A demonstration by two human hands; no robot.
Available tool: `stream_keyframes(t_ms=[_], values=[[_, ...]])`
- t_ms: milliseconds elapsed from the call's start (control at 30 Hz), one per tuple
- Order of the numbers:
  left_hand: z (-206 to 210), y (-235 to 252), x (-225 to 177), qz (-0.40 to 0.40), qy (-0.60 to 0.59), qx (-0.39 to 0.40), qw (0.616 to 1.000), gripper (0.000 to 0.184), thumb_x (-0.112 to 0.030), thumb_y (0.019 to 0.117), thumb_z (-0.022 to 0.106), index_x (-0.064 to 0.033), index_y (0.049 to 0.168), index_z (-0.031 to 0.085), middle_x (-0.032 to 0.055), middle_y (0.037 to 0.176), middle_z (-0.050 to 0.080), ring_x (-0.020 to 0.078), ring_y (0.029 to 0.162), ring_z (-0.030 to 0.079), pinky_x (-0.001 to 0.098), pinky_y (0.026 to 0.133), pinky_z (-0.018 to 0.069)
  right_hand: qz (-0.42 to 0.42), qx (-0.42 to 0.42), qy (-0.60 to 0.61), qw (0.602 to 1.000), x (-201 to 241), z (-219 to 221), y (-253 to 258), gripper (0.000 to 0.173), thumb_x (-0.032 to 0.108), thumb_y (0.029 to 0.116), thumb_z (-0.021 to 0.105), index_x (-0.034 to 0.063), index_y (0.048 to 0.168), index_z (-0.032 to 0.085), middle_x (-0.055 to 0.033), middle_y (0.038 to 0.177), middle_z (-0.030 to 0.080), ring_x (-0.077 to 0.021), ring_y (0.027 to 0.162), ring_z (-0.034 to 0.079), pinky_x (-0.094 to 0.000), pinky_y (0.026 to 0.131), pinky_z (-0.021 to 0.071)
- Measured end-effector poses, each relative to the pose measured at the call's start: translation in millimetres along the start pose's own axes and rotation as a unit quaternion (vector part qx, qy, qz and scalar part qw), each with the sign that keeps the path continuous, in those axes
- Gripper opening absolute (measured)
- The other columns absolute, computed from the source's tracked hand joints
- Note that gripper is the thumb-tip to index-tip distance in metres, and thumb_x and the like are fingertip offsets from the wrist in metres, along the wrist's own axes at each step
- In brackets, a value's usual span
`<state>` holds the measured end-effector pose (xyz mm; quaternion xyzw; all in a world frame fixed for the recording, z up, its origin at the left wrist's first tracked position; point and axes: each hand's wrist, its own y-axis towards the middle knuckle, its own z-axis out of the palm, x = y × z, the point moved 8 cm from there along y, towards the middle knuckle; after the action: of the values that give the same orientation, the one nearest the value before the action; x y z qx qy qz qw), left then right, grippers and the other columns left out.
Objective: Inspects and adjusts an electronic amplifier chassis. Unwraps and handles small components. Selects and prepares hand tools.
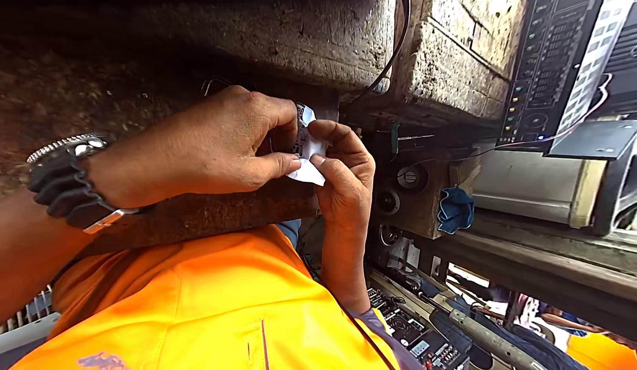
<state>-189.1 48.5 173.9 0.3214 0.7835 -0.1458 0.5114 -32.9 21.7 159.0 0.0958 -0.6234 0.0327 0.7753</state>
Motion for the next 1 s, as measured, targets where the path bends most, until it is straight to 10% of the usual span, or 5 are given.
stream_keyframes(t_ms=[267,567,900,1000], values=[[-4.9,0.3,-1.6,0.013,-0.035,0.012,0.999,0.011,-0.020,0.0987,0.063,-0.0171,0.089,0.069,-0.0097,0.071,0.064,-0.0022,0.060,0.058,0.0162,0.050,0.0475,-0.016,0.047,0.054,0.997,3.8,11.0,7.4,0.035,-0.009,0.0899,0.050,-0.0065,0.123,0.060,-0.0126,0.111,0.067,-0.0144,0.094,0.068,-0.0328,0.084,0.0590],[-17.3,-2.7,9.7,-0.103,0.069,0.008,0.992,0.031,-0.018,0.0900,0.060,-0.0199,0.060,0.053,-0.0058,0.051,0.043,0.0068,0.043,0.038,0.0293,0.040,0.0261,0.010,0.017,-0.177,0.984,10.5,-7.4,3.1,0.036,-0.012,0.0846,0.050,-0.0118,0.118,0.062,-0.0165,0.108,0.070,-0.0144,0.088,0.069,-0.0279,0.074,0.0601],[-21.1,-8.5,11.6,-0.124,0.172,0.020,0.977,0.019,-0.026,0.0847,0.062,-0.0238,0.067,0.057,-0.0069,0.054,0.045,0.0110,0.046,0.044,0.0367,0.042,0.0322,-0.061,0.041,-0.269,0.960,16.2,-2.3,3.5,0.034,-0.014,0.0857,0.053,-0.0112,0.118,0.063,-0.0180,0.112,0.066,-0.0178,0.094,0.067,-0.0291,0.077,0.0593],[-21.7,-8.4,11.1,-0.102,0.193,-0.002,0.976,0.021,-0.041,0.0808,0.069,-0.0237,0.090,0.062,-0.0072,0.066,0.053,0.0108,0.054,0.052,0.0379,0.046,0.0410,-0.087,0.042,-0.310,0.946,20.4,4.9,3.0,0.033,-0.012,0.0860,0.054,-0.0101,0.116,0.067,-0.0165,0.107,0.067,-0.0184,0.095,0.066,-0.0296,0.078,0.0590]])
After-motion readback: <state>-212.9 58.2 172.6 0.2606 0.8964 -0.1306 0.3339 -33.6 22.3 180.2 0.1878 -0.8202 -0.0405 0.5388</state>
